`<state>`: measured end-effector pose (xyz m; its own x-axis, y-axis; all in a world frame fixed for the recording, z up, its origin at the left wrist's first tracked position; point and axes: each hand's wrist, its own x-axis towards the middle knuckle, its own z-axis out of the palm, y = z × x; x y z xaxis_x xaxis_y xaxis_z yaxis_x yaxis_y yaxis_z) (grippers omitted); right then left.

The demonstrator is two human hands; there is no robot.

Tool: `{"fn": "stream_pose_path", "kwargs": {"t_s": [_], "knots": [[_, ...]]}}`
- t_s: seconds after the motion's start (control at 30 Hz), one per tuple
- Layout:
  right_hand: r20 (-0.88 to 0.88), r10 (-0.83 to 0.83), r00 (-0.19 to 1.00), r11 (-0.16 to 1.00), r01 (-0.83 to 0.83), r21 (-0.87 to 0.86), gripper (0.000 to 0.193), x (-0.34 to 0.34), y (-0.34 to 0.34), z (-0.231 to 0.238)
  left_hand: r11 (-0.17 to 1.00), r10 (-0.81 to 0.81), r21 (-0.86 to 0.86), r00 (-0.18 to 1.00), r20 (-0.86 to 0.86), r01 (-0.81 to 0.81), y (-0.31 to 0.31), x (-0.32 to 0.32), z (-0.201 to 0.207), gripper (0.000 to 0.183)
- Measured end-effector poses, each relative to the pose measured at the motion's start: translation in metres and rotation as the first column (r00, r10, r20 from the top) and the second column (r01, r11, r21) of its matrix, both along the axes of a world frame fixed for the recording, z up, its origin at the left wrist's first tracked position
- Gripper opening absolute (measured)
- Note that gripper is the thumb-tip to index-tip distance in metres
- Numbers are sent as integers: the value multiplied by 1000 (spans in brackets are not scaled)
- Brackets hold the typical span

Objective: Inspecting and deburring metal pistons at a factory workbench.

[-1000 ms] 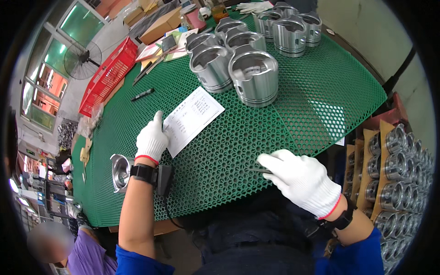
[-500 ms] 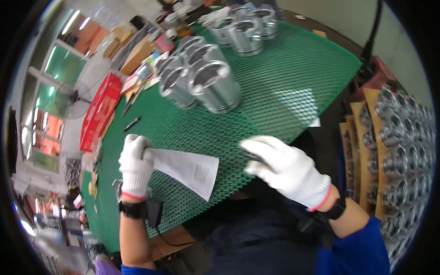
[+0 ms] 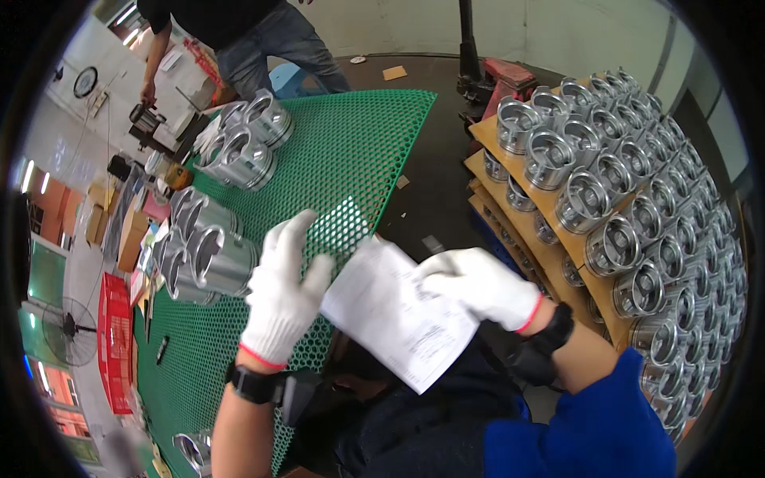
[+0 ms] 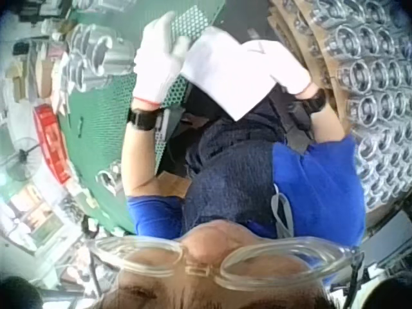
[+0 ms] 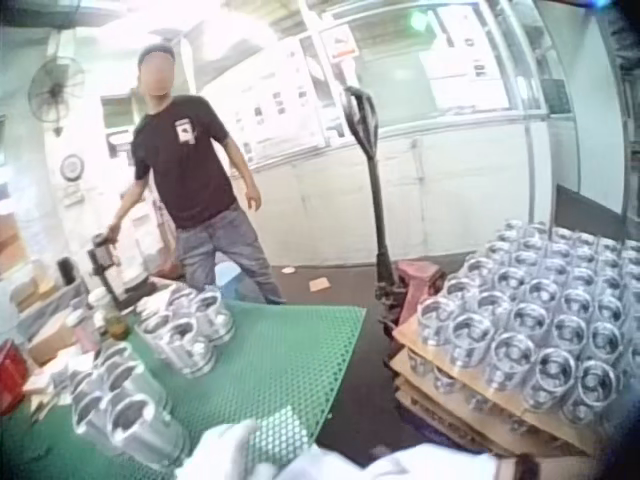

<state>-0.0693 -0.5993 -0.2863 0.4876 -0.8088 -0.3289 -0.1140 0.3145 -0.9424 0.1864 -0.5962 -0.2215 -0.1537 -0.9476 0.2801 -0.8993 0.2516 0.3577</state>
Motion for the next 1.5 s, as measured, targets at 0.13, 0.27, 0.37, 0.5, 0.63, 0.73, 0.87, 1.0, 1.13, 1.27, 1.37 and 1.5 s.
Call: {"fn": "stream_pose_path", "kwargs": {"t_s": [0.13,0.27,0.37,0.5,0.63,0.73,0.87,1.0,1.13,1.27,1.37,1.5], "knots": [[245,-427,870,904,413,110,25,-75,-7,-35,995,-98,40,937,336,90,-46,-44,-50,82],[329,-577,748,809,578,106,26,-103,-27,-38,985,-66,169,875,480,-19,-64,-47,-41,71],[344,-590,730,798,593,111,27,-92,-45,-30,971,-31,230,915,401,-68,-67,-35,-27,57],[385,-516,765,848,520,104,25,-65,-75,-16,979,49,180,969,243,-94,-68,-18,-24,45],[409,-562,719,817,560,138,24,-37,-108,-14,994,98,39,995,20,-99,-64,5,-12,39],[490,-570,659,797,589,136,23,-23,-122,-14,993,49,-106,999,-8,-49,-63,16,-14,39],[574,-527,627,794,604,70,26,-12,-131,-13,992,118,-41,991,-63,-120,-59,18,-9,41],[566,-524,637,762,647,-22,26,-1,-133,-4,990,132,-26,984,-123,-136,-61,26,-11,40],[472,-548,690,734,668,-122,24,10,-140,-19,991,132,-18,982,-138,-136,-61,25,-10,40],[304,-564,768,783,614,-100,29,24,-154,-26,989,133,-47,988,-76,-137,-62,20,-8,40],[201,-519,831,818,551,-164,35,33,-165,-29,990,136,-26,989,-57,-137,-62,17,-9,40],[154,-413,898,868,439,-233,41,32,-157,-19,991,131,-15,989,-73,-132,-56,10,-12,41]]}}
